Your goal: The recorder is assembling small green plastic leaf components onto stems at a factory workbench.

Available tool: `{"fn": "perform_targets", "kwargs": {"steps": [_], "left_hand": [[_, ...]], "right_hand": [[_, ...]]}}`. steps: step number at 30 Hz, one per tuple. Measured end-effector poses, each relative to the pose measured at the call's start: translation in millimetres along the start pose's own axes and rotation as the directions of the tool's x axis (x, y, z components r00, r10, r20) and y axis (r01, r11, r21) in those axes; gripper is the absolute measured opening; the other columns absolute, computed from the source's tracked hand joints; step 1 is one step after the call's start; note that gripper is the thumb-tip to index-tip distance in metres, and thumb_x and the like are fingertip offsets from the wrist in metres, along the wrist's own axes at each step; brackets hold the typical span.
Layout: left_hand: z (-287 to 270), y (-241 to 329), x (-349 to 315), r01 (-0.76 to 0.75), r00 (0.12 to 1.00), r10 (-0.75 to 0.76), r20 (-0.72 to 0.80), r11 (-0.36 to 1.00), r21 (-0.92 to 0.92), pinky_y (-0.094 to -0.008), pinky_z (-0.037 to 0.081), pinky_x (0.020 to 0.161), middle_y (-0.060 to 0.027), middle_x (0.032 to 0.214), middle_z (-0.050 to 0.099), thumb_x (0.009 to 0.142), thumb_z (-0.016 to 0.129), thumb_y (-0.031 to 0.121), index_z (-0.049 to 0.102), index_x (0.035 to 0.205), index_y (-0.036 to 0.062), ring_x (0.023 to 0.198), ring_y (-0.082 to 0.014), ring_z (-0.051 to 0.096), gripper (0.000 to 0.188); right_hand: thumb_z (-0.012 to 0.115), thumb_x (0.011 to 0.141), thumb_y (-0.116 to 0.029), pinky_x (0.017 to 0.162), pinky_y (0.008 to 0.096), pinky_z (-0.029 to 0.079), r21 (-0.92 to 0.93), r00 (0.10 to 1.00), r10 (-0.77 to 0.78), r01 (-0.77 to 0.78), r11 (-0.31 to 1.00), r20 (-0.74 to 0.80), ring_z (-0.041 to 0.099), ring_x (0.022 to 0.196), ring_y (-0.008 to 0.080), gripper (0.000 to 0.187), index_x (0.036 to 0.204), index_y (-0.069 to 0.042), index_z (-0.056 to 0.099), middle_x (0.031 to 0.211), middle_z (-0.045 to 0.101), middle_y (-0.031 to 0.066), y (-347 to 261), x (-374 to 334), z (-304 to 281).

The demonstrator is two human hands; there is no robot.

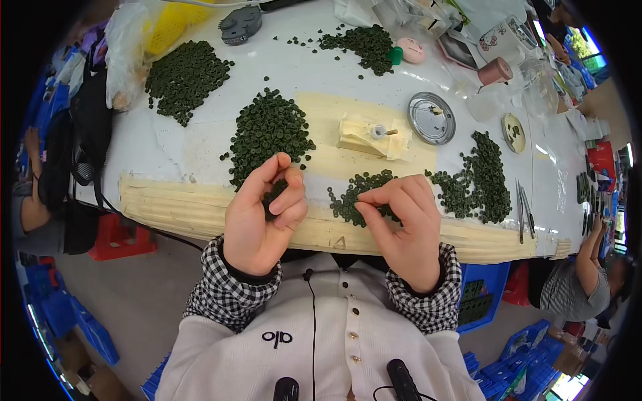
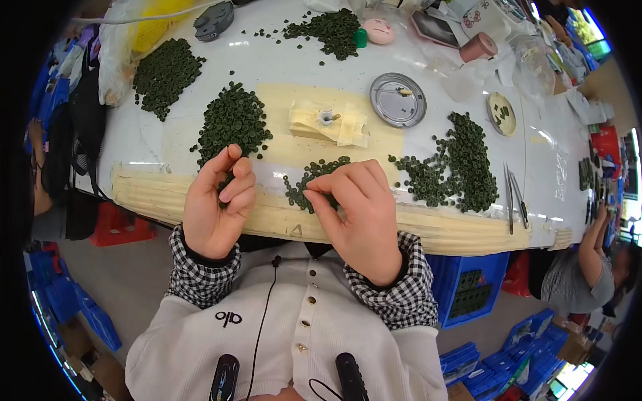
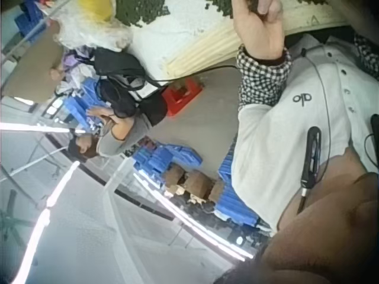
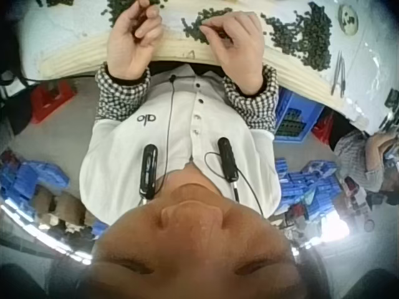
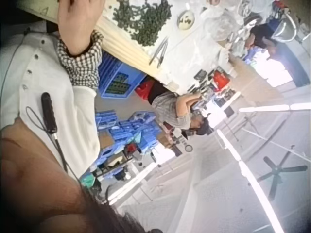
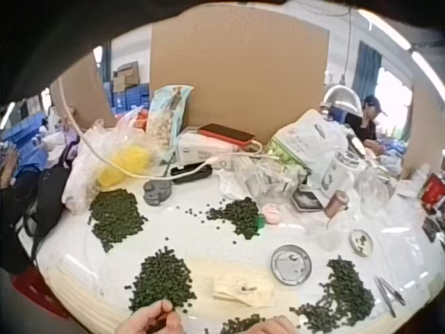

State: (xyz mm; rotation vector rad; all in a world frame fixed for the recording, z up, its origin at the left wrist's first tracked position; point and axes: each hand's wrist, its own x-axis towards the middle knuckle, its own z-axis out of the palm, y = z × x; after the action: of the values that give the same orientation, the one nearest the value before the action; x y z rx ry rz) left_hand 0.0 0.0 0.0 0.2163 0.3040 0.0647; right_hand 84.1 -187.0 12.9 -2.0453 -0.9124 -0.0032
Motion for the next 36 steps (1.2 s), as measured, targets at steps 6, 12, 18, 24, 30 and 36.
{"fn": "perform_targets", "kwargs": {"steps": [6,12,18,24,30,36], "left_hand": [[22,-6,-2,0.005,0.982,0.005,-0.191,0.999,0.051,-0.0193,0.029,0.048,-0.0059,0.087,0.051,0.097,0.037,0.008,0.049,0.114,0.0011,0.058,-0.0058,0.034,0.022],[8,-3,-4,0.027,0.999,-0.022,-0.047,0.993,0.118,-0.0192,0.027,0.046,-0.0016,0.073,0.053,0.1,0.036,0.022,0.052,0.107,0.0039,0.053,-0.0044,0.031,0.025],[11,-4,-4,0.048,0.996,-0.039,-0.08,0.992,0.114,-0.019,0.027,0.047,0.0007,0.073,0.045,0.099,0.038,0.022,0.052,0.108,0.0017,0.056,-0.0044,0.033,0.026],[23,-8,-4,0.079,0.992,-0.049,-0.116,0.958,0.275,-0.0179,0.032,0.05,-0.0018,0.082,0.052,0.096,0.041,0.011,0.049,0.12,-0.0047,0.059,-0.0043,0.035,0.03],[13,-12,-2,0.081,0.996,-0.068,-0.054,0.957,0.279,-0.0165,0.031,0.05,-0.0067,0.093,0.062,0.093,0.046,0.007,0.054,0.115,-0.0015,0.058,-0.0027,0.035,0.025],[12,-14,-1,0.102,0.994,-0.087,-0.06,0.943,0.318,-0.016,0.03,0.048,-0.0049,0.091,0.062,0.094,0.049,0.01,0.057,0.108,0.0009,0.054,-0.0018,0.032,0.018]], "right_hand": [[0.07,0.068,-0.007,0.069,0.0348,0.039,-0.155,0.985,-0.16,0.167,0.974,0.06,0.047,0.077,0.0242,0.014,0.079,-0.006,0.06,0.076,0.052,0.0052,-2,7,13],[0.067,0.069,-0.008,0.07,0.0358,0.038,-0.288,0.98,-0.168,0.193,0.938,0.109,0.045,0.077,0.0246,0.015,0.079,-0.006,0.056,0.077,0.05,0.0054,-10,12,21],[0.065,0.072,0.0,0.065,0.0354,0.041,-0.165,0.988,-0.152,0.149,0.975,-0.009,0.049,0.073,0.0262,0.015,0.082,-0.003,0.055,0.077,0.053,0.0079,-4,13,21],[0.065,0.074,0.004,0.059,0.0338,0.045,-0.052,0.996,-0.054,0.05,0.997,-0.077,0.056,0.067,0.0253,0.014,0.086,-0.001,0.06,0.074,0.06,0.0101,-2,7,7],[0.066,0.072,0.004,0.056,0.0302,0.047,0.019,0.997,0.02,-0.019,1.0,-0.076,0.059,0.065,0.0231,0.015,0.086,-0.001,0.064,0.074,0.063,0.0098,1,3,1],[0.067,0.072,0.003,0.054,0.0285,0.046,0.062,0.993,0.077,-0.071,0.996,-0.085,0.059,0.064,0.0221,0.014,0.085,-0.002,0.064,0.075,0.063,0.0092,2,0,-1]]}}
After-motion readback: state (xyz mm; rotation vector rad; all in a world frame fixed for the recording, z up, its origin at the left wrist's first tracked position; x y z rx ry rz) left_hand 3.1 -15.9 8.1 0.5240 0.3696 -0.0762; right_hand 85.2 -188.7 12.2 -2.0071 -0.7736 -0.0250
